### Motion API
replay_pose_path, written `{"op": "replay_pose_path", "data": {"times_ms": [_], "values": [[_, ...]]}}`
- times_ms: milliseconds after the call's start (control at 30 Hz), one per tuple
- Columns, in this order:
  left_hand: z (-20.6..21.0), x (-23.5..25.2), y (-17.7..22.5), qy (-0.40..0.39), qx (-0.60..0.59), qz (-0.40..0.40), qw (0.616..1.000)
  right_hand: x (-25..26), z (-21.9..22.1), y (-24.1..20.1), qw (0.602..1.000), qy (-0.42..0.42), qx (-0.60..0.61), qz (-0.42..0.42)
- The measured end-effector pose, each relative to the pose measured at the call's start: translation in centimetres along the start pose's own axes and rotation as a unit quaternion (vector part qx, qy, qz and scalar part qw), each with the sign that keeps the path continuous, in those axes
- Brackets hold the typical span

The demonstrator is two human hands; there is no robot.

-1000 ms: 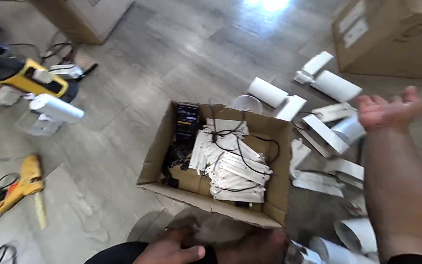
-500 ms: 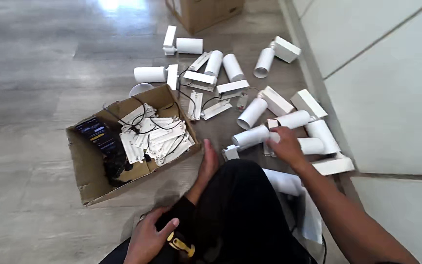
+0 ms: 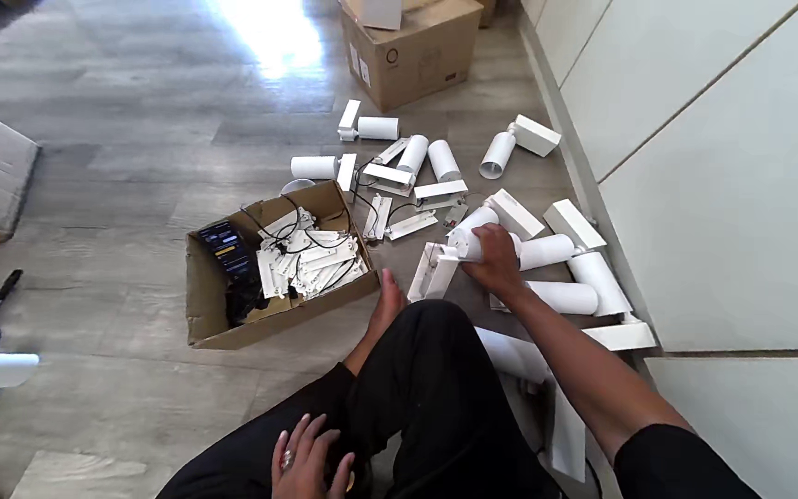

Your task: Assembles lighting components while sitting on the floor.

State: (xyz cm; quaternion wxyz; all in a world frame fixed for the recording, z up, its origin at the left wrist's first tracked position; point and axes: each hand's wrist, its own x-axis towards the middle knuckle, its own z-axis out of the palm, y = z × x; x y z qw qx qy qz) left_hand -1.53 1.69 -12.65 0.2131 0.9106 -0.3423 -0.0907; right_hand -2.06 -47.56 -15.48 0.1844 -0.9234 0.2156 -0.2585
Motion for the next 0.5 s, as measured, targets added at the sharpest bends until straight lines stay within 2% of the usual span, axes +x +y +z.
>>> {"op": "replay_pose_path", "data": {"times_ms": [67,133,233,333,400,433,467,500], "values": [[0.3,0.0,0.4,0.033,-0.063,0.008,0.997,0.0,-1.7,0.4,0.996,0.082,0.021,0.027],[0.8,0.0,0.8,0.074,-0.177,-0.015,0.981,-0.2,-3.3,0.0,0.983,0.155,0.077,0.060],[1.3,0.4,1.0,0.105,-0.393,-0.113,0.906,-1.1,-6.3,-3.4,0.956,0.210,0.189,0.083],[1.1,0.9,0.6,0.018,-0.471,-0.214,0.856,-2.6,-9.9,-9.6,0.940,0.187,0.283,0.046],[0.5,1.2,1.9,-0.040,-0.450,-0.248,0.857,-3.1,-9.5,-12.1,0.913,0.183,0.363,-0.019],[-1.7,1.8,4.2,-0.064,-0.413,-0.273,0.866,-3.6,-8.2,-13.1,0.894,0.172,0.412,-0.048],[-6.0,3.3,7.5,-0.121,-0.386,-0.346,0.847,-4.6,-6.9,-14.5,0.877,0.131,0.457,-0.064],[-11.1,6.2,10.8,-0.214,-0.372,-0.487,0.761,-6.0,-6.0,-16.5,0.859,0.071,0.502,-0.063]]}}
